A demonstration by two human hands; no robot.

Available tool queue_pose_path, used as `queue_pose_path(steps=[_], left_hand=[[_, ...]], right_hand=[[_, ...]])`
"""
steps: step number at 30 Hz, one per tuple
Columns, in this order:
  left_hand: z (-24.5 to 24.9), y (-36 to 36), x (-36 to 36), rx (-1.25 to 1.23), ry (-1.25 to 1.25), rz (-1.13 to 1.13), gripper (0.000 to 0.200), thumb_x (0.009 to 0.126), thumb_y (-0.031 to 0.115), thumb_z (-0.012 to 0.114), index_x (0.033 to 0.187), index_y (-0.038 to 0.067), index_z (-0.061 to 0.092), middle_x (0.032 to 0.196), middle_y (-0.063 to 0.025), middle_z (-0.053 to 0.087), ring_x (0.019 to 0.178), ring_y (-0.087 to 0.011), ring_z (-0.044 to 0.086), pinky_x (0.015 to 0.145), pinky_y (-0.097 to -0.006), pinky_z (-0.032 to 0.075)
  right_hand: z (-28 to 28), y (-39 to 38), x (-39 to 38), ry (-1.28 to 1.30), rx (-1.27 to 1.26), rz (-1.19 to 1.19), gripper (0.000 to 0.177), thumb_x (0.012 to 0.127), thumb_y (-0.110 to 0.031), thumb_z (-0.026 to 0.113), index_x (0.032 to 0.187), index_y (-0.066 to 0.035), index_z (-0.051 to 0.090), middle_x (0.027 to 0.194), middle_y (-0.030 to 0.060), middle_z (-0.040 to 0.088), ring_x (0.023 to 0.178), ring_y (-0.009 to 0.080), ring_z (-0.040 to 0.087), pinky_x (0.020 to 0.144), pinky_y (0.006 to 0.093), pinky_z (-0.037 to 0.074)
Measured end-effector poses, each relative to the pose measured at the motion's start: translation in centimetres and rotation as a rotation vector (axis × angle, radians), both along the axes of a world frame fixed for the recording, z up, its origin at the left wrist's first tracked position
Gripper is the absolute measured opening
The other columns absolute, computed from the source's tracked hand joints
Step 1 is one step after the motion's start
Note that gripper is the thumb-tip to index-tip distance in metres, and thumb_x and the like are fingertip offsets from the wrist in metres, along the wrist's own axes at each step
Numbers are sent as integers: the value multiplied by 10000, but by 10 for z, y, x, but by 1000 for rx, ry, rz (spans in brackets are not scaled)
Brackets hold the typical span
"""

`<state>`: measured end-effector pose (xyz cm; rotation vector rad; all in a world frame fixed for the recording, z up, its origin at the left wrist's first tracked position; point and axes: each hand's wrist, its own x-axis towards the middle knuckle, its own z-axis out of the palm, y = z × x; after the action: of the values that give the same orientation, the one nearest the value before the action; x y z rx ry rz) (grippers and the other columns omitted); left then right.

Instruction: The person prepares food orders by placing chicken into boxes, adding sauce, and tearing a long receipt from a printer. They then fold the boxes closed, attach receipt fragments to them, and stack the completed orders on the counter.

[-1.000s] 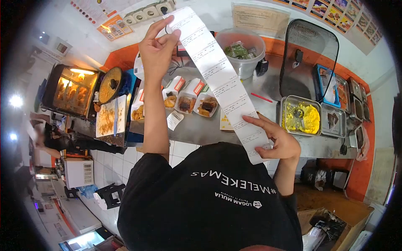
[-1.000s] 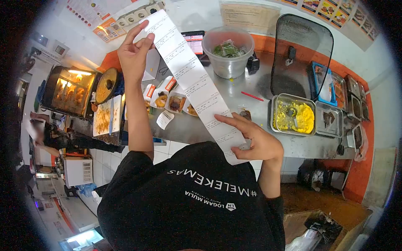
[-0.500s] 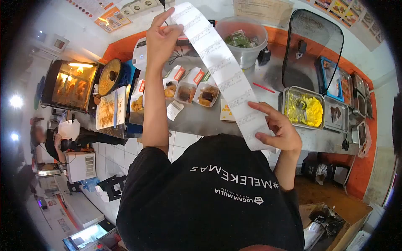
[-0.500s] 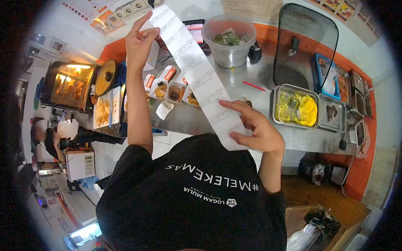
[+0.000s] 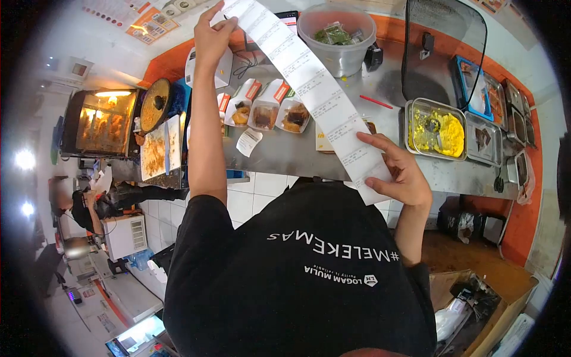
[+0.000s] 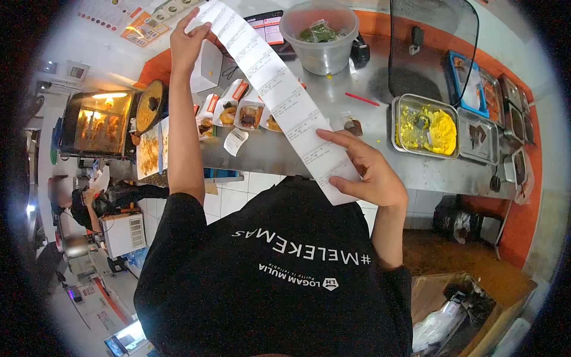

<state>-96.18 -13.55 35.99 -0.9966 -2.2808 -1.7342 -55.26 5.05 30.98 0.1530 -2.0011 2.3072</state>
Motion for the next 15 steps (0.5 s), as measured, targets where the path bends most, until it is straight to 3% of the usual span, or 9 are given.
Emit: queue_pose_path(steps=[2, 4, 5, 11, 13, 15], left_hand=[[6, -2, 0, 31, -21, -33, 549, 841, 75, 700, 1351, 17, 503, 862, -115, 713, 692, -97, 642, 587, -235, 493], [15, -1, 0, -137, -13, 112, 543, 842, 76, 699, 1348, 25, 509, 899, -126, 714, 722, -115, 666, 581, -254, 510], [13, 2, 1, -28, 23, 53, 528, 847, 73, 695, 1343, 28, 517, 927, -137, 714, 779, -137, 679, 634, -257, 524], [13, 16, -1, -7, 22, -5, 558, 838, 37, 684, 1349, -30, 472, 863, -142, 710, 788, -143, 673, 725, -241, 523], [7, 24, -5, 16, 13, -24, 548, 844, 37, 678, 1349, -27, 474, 850, -134, 708, 774, -139, 667, 717, -241, 519], [3, 32, -5, -6, -4, -32, 540, 848, 51, 686, 1344, -23, 487, 911, -143, 703, 820, -159, 670, 746, -252, 522]], right_hand=[[-1, -3, 7, -20, 4, -7, 728, 710, 141, 637, 1400, -10, 459, 1363, 114, 485, 1243, 165, 462, 1044, 293, 351], [-2, -4, 15, 3, 110, -45, 734, 712, 130, 648, 1404, -19, 457, 1366, 107, 488, 1241, 156, 467, 1041, 289, 357], [-2, -5, 19, 5, 111, -60, 734, 712, 130, 648, 1404, -19, 457, 1366, 107, 488, 1241, 156, 467, 1041, 289, 357], [-1, -10, 39, 41, 42, -163, 726, 725, 159, 645, 1403, -17, 456, 1348, 115, 494, 1198, 151, 512, 997, 281, 409], [4, -14, 46, -33, -141, -223, 727, 732, 169, 671, 1398, -18, 447, 1264, 118, 557, 1105, 130, 570, 925, 261, 456], [0, -12, 50, -30, -150, -274, 732, 731, 160, 692, 1395, -14, 440, 1185, 109, 597, 1047, 121, 594, 888, 252, 470]])
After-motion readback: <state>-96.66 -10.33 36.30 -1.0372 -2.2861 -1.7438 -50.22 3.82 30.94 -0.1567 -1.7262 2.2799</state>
